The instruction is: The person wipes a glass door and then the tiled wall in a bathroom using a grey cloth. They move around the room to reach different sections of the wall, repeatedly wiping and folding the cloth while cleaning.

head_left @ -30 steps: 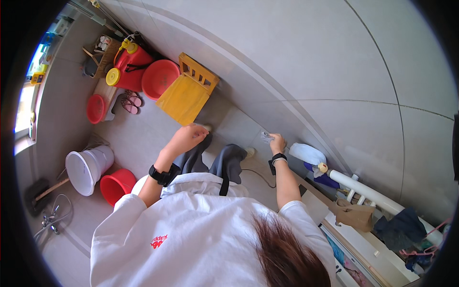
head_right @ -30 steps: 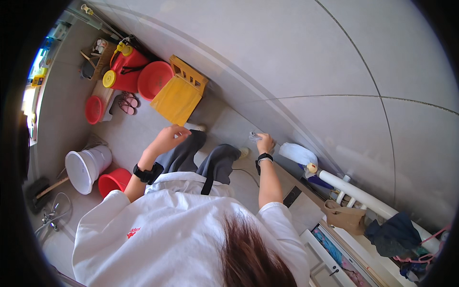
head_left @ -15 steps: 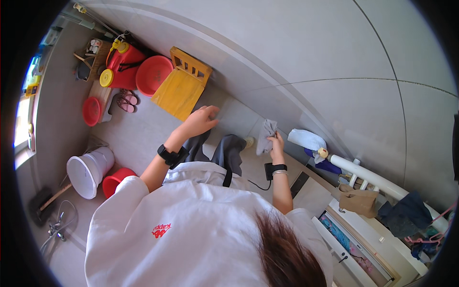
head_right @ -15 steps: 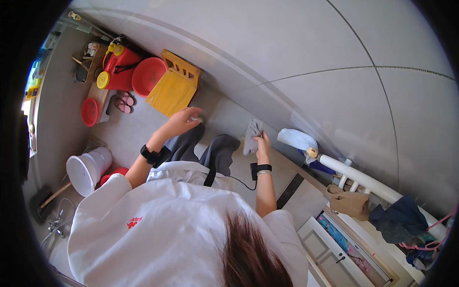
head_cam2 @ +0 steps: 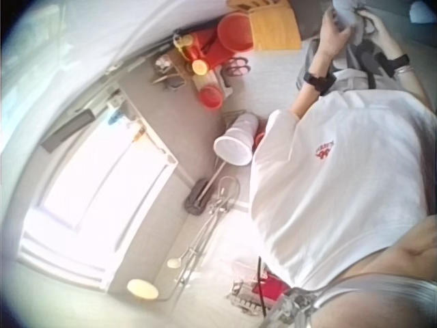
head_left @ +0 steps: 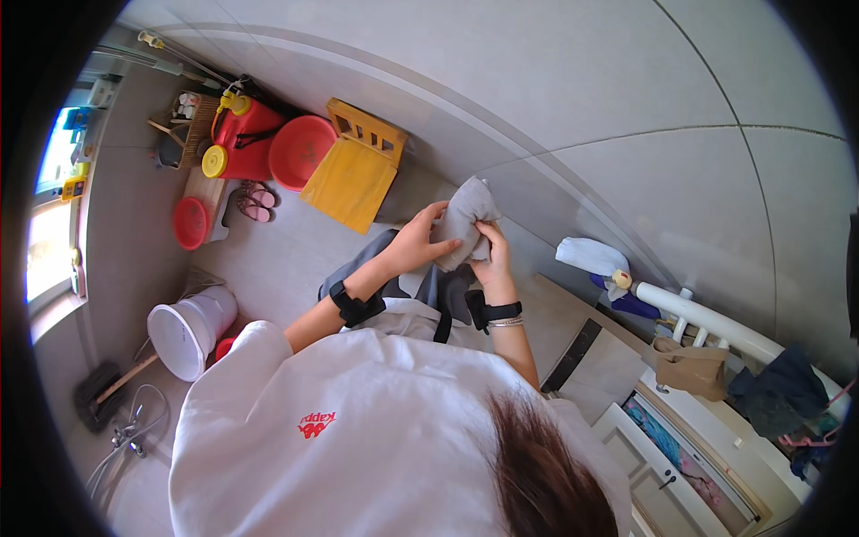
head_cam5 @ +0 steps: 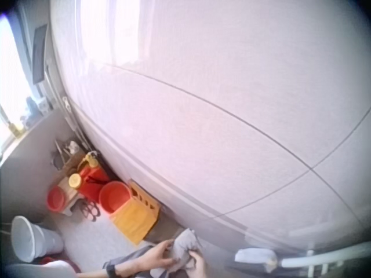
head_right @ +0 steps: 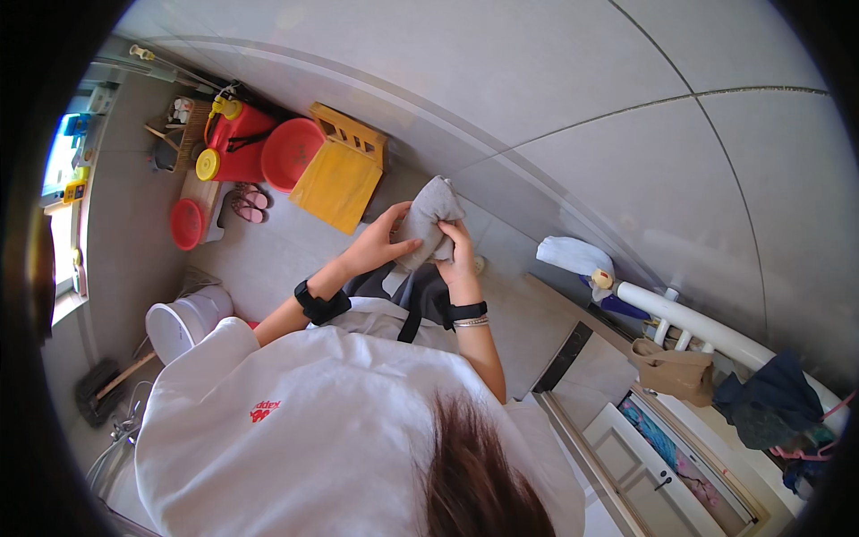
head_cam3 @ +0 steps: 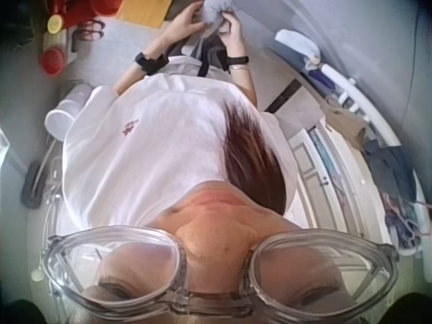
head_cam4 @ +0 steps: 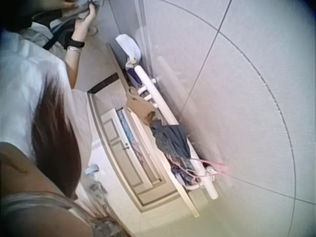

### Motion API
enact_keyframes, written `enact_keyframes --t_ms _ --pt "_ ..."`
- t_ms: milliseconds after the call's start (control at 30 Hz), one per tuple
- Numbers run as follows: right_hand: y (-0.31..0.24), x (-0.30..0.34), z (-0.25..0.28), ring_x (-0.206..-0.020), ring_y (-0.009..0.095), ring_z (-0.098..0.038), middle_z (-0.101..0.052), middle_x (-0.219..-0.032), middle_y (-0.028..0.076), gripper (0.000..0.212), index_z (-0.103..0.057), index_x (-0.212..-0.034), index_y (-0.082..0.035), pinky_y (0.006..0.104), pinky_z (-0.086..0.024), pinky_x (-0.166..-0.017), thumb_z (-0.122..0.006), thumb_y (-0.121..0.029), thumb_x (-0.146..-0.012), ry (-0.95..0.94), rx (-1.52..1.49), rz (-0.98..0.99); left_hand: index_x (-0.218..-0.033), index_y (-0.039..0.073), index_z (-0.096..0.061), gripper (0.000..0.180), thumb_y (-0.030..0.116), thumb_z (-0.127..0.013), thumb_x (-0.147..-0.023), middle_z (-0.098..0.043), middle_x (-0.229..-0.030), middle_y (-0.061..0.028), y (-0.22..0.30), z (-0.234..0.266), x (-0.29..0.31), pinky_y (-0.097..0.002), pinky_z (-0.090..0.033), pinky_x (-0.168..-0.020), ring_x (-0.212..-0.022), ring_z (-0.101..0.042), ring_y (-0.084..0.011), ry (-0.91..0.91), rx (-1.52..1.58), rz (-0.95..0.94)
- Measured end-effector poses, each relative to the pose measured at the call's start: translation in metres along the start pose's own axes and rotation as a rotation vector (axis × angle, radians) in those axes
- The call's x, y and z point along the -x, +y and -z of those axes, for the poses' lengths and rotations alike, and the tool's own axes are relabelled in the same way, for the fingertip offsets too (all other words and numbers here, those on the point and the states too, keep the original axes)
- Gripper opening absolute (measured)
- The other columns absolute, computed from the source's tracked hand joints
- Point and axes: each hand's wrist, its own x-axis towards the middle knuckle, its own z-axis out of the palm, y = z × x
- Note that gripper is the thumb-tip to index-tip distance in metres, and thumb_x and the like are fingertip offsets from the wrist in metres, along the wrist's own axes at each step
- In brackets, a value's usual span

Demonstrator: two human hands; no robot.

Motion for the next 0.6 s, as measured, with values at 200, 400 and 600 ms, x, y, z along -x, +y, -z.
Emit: enact_keyframes --t_ms 200,400,600 --pt "0.002 -0.001 -0.018 -0.106 0.018 -0.052 -0.053 -0.116 0.006 0.041 -0.046 -0.125 -0.005 0.0322 -0.043 -0.09 -0.057 -0.013 -0.086 -0.041 0.041 -0.001 -0.133 0.003 -0.035 0.072 0.024 -0.073 -0.076 -0.052 -0.118 -0.0164 0.007 0.009 0.002 -0.0335 -0.043 -0.09 -0.105 -0.052 -0.0231 0.134 -0.067 0.018" --pt "0.001 0.006 -0.018 -0.112 0.018 -0.049 -0.049 -0.123 0.007 0.043 -0.04 -0.129 -0.003 0.0331 -0.041 -0.093 -0.055 -0.014 -0.09 -0.172 0.118 0.113 -0.129 0.005 -0.043 0.064 0.022 -0.073 -0.076 -0.056 -0.111 -0.0135 0.009 0.019 -0.003 -0.0315 -0.046 -0.085 -0.101 -0.055 -0.0208 0.051 -0.034 -0.042" --pt "-0.004 0.014 -0.01 -0.112 0.018 -0.05 -0.05 -0.121 0.008 0.044 -0.039 -0.128 -0.002 0.0335 -0.04 -0.096 -0.056 -0.008 -0.088 -0.129 0.074 0.132 -0.12 0.003 -0.05 0.04 0.027 -0.058 -0.088 -0.059 -0.106 -0.0083 0.011 0.028 -0.007 -0.0303 -0.047 -0.083 -0.101 -0.055 -0.0147 0.037 0.543 0.24"
